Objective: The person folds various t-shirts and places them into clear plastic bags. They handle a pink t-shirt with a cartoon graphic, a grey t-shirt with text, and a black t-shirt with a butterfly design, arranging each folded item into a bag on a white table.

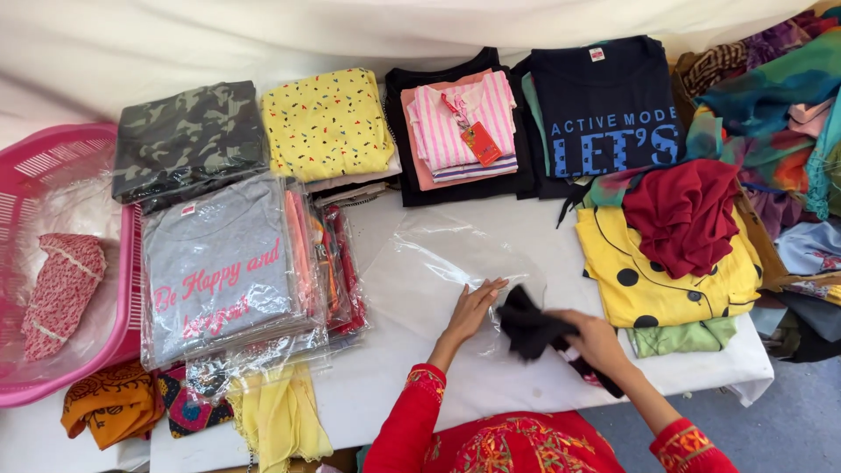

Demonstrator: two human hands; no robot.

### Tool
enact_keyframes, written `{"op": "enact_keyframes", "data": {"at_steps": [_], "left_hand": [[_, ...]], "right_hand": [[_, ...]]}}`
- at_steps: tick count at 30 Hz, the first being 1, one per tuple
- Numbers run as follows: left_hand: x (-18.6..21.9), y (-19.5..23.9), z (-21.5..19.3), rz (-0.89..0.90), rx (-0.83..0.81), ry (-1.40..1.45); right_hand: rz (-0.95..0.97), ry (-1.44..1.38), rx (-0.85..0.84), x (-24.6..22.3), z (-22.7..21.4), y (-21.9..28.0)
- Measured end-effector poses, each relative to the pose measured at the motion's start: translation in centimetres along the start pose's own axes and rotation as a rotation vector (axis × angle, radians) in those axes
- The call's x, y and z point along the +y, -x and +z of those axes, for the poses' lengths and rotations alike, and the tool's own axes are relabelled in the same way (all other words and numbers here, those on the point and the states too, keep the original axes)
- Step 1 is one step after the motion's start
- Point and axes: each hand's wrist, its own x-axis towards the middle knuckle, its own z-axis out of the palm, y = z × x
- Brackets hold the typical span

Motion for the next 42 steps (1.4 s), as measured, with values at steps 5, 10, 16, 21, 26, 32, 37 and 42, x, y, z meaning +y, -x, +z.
{"op": "enact_keyframes", "data": {"at_steps": [5, 10, 16, 21, 26, 32, 37, 42], "left_hand": [[1.4, 0.5, 0.3, 0.011, 0.04, 0.0], [2.3, 0.3, 0.5, 0.023, 0.104, 0.074], [3.6, 1.0, 0.1, 0.092, 0.13, 0.076], [6.0, 1.5, -0.2, 0.211, 0.106, -0.136], [6.0, 1.8, -0.7, 0.347, 0.054, -0.407], [5.8, 2.1, -0.4, 0.421, 0.173, -0.554], [2.4, 1.9, 0.8, 0.406, 0.405, -0.63], [3.0, 1.9, 0.2, 0.516, 0.462, -0.842]], "right_hand": [[0.456, -0.205, 0.266, 1.2, 2.3, -1.9], [0.269, 0.039, 0.3, -0.1, 4.6, -1.6], [-0.267, 0.407, -0.098, -0.2, 4.4, -2.3], [-0.43, 0.508, -0.213, 1.1, 5.7, -3.4], [0.015, 0.238, 0.092, 1.6, 6.4, -4.4], [0.402, -0.08, 0.441, -1.5, 5.1, -5.2], [-0.179, 0.039, 0.23, -5.8, 2.6, -6.2], [0.087, 0.09, 0.242, 1.7, 9.9, -6.8]]}}
